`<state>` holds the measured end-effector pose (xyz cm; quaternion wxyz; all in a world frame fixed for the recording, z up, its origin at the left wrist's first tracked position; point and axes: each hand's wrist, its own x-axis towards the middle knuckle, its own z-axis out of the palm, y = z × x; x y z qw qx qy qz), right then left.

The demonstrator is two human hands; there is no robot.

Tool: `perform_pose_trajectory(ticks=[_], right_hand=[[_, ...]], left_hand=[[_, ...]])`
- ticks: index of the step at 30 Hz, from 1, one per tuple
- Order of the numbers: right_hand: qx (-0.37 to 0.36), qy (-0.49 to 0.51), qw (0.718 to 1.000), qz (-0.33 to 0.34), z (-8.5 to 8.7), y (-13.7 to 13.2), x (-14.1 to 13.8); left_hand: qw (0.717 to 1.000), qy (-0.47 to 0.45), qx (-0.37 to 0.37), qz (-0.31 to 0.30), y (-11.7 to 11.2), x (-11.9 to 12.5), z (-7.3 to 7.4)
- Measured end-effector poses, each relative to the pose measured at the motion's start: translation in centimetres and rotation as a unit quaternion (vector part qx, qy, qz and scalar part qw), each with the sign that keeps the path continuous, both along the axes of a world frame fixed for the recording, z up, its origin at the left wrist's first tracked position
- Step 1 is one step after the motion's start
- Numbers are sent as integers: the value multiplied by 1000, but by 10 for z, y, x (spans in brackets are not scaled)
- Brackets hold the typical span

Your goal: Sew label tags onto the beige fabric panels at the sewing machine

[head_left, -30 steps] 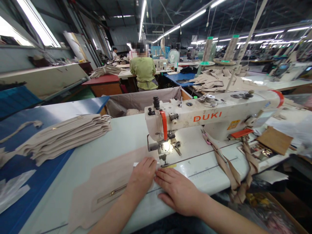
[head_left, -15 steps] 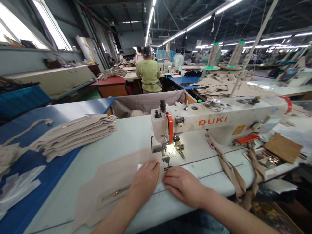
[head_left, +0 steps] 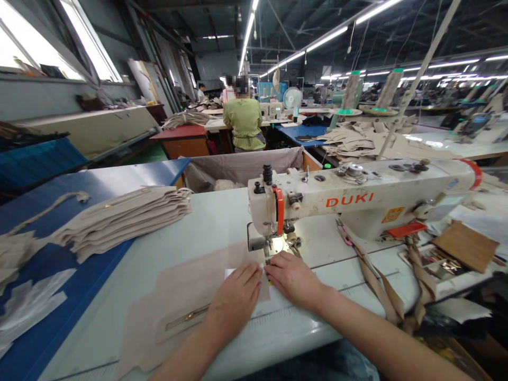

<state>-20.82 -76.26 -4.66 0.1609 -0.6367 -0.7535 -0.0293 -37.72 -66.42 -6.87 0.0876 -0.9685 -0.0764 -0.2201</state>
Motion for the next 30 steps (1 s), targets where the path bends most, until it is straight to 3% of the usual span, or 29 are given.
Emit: perform_pose_trajectory(ticks=[9,18,30], right_hand=[[-5,-13,1000,7,2,2,2],[-11,-45,999,16,5,12,22],[11,-41,998,-35,0,20,30]], left_hand=[[999,42,-32,-4,7,-4,-6],[999,36,-10,-2,17,19,-15],[1000,9,-4,-6,31,38,-15]])
